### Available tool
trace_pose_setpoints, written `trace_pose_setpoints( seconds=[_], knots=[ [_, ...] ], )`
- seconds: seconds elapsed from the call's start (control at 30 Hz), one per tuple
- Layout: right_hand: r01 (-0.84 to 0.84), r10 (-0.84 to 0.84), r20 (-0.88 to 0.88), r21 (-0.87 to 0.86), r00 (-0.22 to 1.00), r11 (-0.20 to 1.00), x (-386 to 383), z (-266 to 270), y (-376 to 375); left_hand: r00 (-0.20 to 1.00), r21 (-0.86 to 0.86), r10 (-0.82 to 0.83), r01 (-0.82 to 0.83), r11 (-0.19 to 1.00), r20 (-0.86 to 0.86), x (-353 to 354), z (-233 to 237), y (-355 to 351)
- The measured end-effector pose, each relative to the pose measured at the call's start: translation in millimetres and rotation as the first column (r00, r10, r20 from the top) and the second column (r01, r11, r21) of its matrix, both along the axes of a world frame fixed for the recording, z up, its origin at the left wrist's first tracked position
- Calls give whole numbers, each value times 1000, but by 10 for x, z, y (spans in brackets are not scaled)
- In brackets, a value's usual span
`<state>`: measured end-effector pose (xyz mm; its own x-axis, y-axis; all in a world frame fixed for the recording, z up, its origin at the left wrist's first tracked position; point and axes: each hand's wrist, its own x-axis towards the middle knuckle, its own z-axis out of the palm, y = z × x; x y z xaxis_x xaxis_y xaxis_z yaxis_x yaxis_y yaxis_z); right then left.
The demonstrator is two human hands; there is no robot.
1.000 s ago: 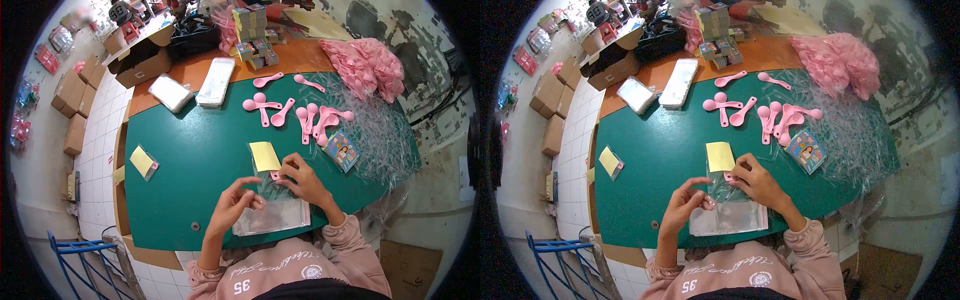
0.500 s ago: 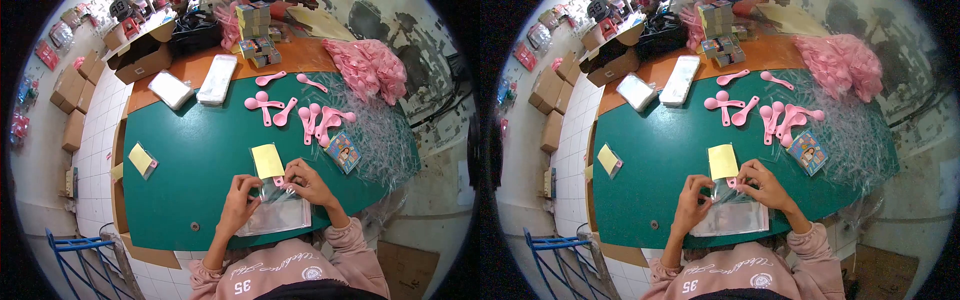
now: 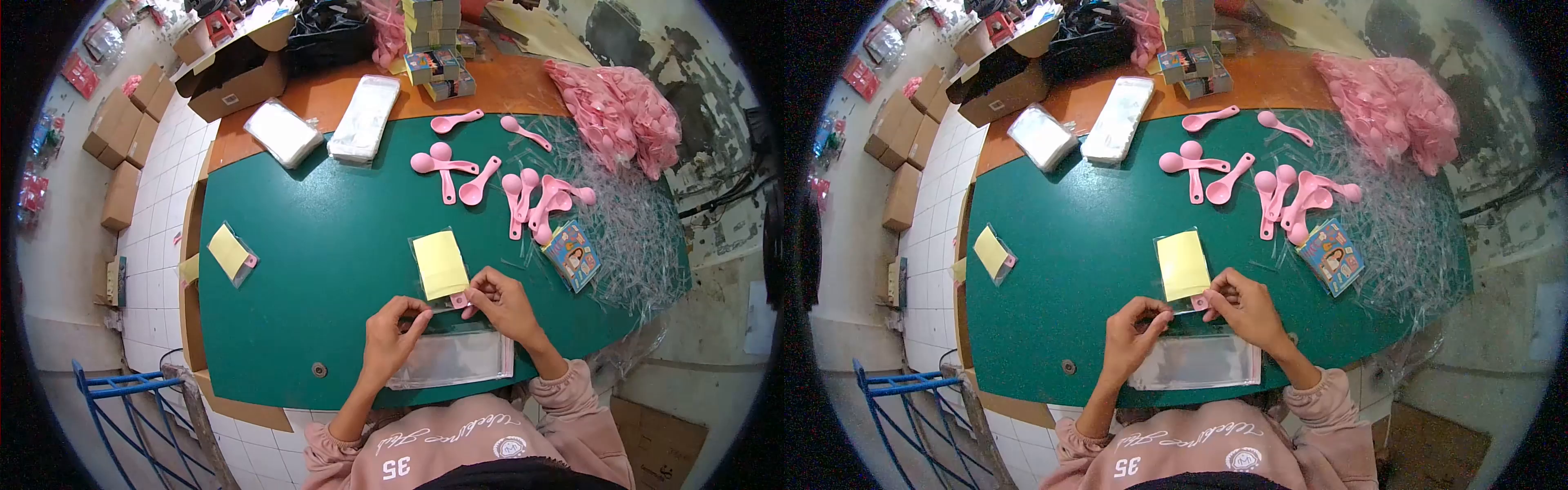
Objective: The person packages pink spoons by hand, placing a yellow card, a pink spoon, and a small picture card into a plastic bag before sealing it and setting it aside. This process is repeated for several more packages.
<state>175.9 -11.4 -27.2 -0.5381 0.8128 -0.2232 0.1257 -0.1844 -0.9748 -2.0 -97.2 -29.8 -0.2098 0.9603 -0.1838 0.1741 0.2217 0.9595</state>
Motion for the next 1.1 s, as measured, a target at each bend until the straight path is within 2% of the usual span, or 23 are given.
trace_pose_setpoints(
  seconds=[0.1, 0.17, 0.23, 0.27, 0.4, 0.57, 0.67, 0.7, 0.77, 0.8, 0.9, 0.93, 0.97, 1.0, 1.03, 1.1],
  knots=[
    [34, -34, 28, 13, 999, 999, -37, 45, -17, 1000, -35, 20, -20, 999, -3, 25, 4, 9],
    [47, -47, 36, 16, 998, 999, -44, 66, -22, 988, 16, 115, -117, 993, 103, 68, -1, 15],
    [36, -42, 143, 42, 989, 998, -45, 81, -26, 983, 5, 136, -138, 990, 123, 73, -28, 11],
    [36, -42, 144, 40, 989, 999, -48, 91, -26, 977, -3, 156, -157, 988, 143, 75, -44, 9],
    [20, -27, 125, 56, 992, 998, -49, 78, -28, 973, 9, 136, -141, 990, 187, 48, -88, 0],
    [18, -21, 94, 33, 995, 999, -58, 76, -41, 994, -42, 31, -27, 999, 107, 17, -3, 14],
    [7, -14, 108, 67, 994, 998, -61, 114, -45, 985, 4, 107, -108, 994, 132, 49, -10, 27],
    [-27, 17, 122, 84, 992, 996, -52, 113, -41, 986, 7, 103, -105, 994, 131, 59, -15, 46],
    [-63, 49, 135, 103, 990, 993, -51, 125, -53, 919, -44, 197, -194, 980, 342, 61, -11, 112],
    [-104, 84, 139, 140, 987, 985, -59, 141, -60, 954, -80, 140, -123, 989, 264, 20, 67, 130],
    [-212, 181, 185, 163, 966, 964, -59, 231, -2, 945, -50, 124, -114, 992, 304, -68, -56, 116],
    [-278, 242, 226, 140, 944, 950, -57, 266, 57, 942, -57, 154, -143, 988, 300, -139, -39, 117],
    [-273, 237, 225, 146, 945, 951, -64, 264, 157, 938, -65, 183, -172, 983, 295, -243, -19, 107],
    [-266, 136, 294, 466, 946, 844, -81, 223, 308, 946, -12, 203, -206, 978, 253, -388, 59, 93],
    [-264, 18, 327, 727, 945, 633, -95, 169, 476, 956, 24, 221, -230, 973, 195, -577, 144, 84],
    [-198, -235, 364, 828, 901, 525, -127, 20, 917, 957, 164, 288, -289, 943, 34, -995, 242, 28]
  ],
)
